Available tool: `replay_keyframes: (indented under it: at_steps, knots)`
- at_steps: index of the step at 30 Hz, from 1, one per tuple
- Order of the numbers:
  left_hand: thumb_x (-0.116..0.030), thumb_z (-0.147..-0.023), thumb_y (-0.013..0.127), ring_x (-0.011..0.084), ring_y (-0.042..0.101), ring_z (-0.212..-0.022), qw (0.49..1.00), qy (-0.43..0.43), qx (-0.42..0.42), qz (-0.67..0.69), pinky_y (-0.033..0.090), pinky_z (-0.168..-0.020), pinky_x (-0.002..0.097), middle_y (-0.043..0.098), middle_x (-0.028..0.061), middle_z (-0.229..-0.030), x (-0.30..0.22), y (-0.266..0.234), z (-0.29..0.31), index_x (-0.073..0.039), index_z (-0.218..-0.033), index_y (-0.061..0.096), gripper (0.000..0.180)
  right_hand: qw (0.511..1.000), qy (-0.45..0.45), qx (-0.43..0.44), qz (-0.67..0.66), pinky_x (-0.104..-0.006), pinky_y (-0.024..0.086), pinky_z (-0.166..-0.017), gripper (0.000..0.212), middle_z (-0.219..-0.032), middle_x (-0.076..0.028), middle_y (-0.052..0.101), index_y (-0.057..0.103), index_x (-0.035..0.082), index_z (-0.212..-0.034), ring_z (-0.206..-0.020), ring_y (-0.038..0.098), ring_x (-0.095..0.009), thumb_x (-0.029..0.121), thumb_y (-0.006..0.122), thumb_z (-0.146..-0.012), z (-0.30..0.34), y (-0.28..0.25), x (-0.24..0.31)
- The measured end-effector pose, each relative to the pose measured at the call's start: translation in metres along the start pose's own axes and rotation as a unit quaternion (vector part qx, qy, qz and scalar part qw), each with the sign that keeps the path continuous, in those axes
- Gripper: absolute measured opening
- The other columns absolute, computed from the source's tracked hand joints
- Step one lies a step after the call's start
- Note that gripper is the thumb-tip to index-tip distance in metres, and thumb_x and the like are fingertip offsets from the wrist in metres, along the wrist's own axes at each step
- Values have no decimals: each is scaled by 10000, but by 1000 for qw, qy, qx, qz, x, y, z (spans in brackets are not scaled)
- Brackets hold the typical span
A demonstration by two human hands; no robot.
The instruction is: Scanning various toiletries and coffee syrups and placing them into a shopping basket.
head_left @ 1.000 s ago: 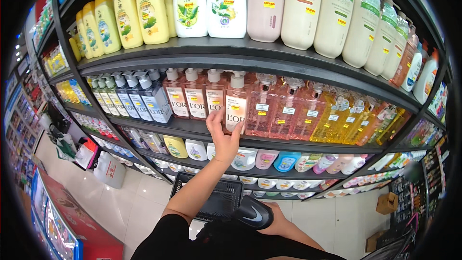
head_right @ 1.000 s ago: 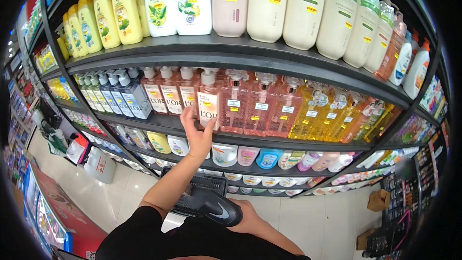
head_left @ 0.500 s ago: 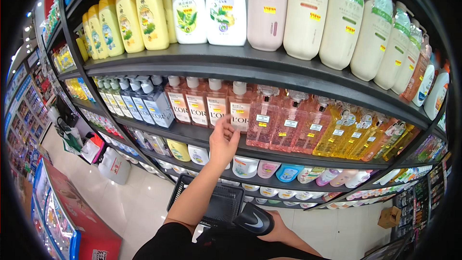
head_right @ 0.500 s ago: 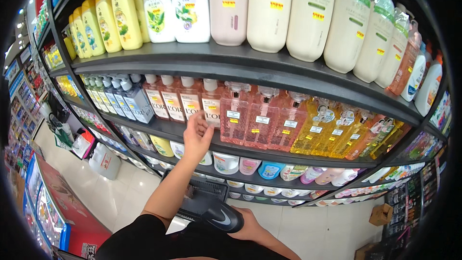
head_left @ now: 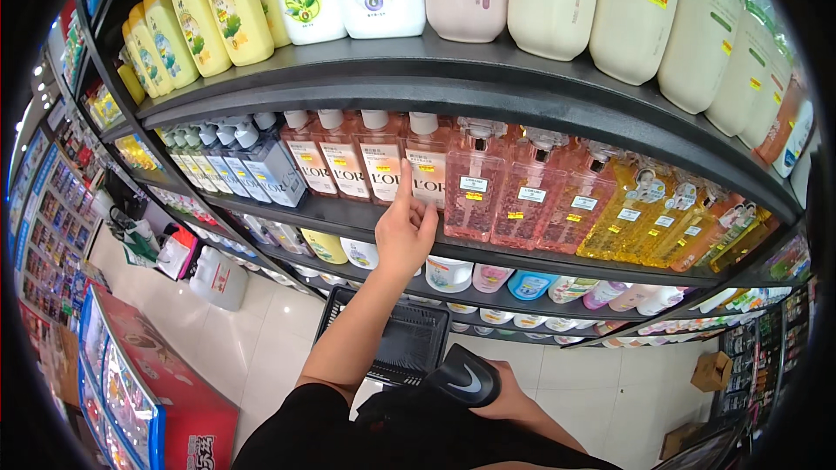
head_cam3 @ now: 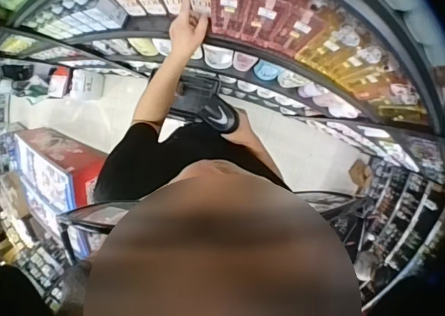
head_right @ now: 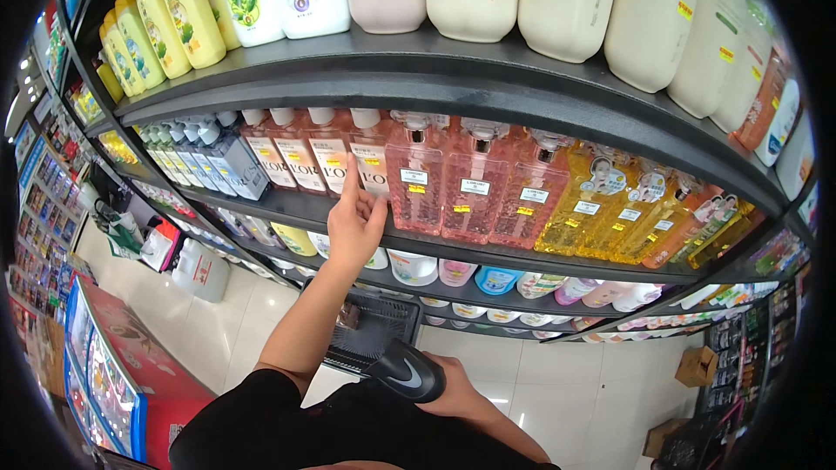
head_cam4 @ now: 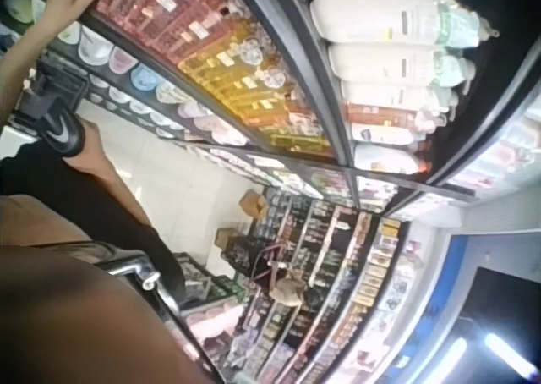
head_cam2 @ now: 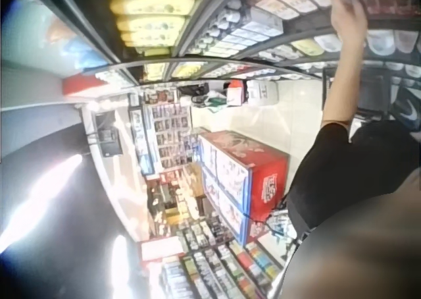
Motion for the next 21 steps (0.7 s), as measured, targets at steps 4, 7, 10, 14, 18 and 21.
replay_keyframes:
  at_steps: [4, 7, 10, 14, 18, 21]
  knots:
    - [-58, -904, 727, 130, 576, -581, 1000, 21, 13, 18, 508, -605, 289, 621, 27, -712, -3, -3, 0, -72, -1653, 286, 870, 999, -15, -25, 17, -360, 549, -827, 612, -1019, -164, 727, 656, -35, -1253, -907, 736, -303, 147, 839, -697, -6, 14, 10]
    - [-76, -904, 726, 149, 585, -575, 998, 3, 47, 33, 524, -618, 310, 625, 30, -712, -3, -1, -1, -112, -1661, 284, 877, 997, -19, -41, 56, -360, 552, -829, 616, -1027, -163, 729, 652, -37, -1257, -920, 740, -305, 130, 836, -693, -9, 29, 18]
    - [-97, -900, 726, 172, 611, -585, 997, -1, 61, 50, 537, -633, 335, 630, 39, -703, -1, -5, -2, -145, -1670, 267, 898, 996, 3, -21, 90, -352, 555, -853, 626, -1067, -173, 739, 650, -37, -1272, -952, 745, -311, 106, 829, -690, -10, 47, 16]
    - [-111, -887, 730, 198, 636, -605, 995, 24, 78, 61, 541, -638, 352, 630, 43, -696, -1, -8, -4, -151, -1677, 238, 931, 984, 37, -67, 162, -356, 562, -908, 656, -1110, -180, 755, 648, -28, -1312, -1000, 755, -311, 68, 817, -685, -11, 67, 27]
    - [-88, -867, 740, 204, 638, -640, 990, 44, 78, 107, 537, -636, 350, 632, 55, -733, -2, -15, 2, -120, -1626, 369, 846, 970, 80, -91, 212, -360, 567, -919, 649, -1104, -175, 763, 653, -20, -1317, -1006, 762, -299, 44, 800, -689, -4, 91, 26]
    - [-59, -858, 726, 282, 657, -754, 958, 152, 56, 236, 546, -715, 417, 648, 97, -841, -2, -25, 27, -92, -1475, 563, 639, 963, 85, -109, 230, -350, 572, -900, 610, -1105, -172, 763, 668, -20, -1287, -991, 764, -293, 28, 789, -691, -8, 112, 36]
Point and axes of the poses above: each hand's wrist, its own z-axis away from the middle knuckle, its own y-axis out of the palm, x = y × z, the point moved 10 cm from there along -z, towards the middle knuckle
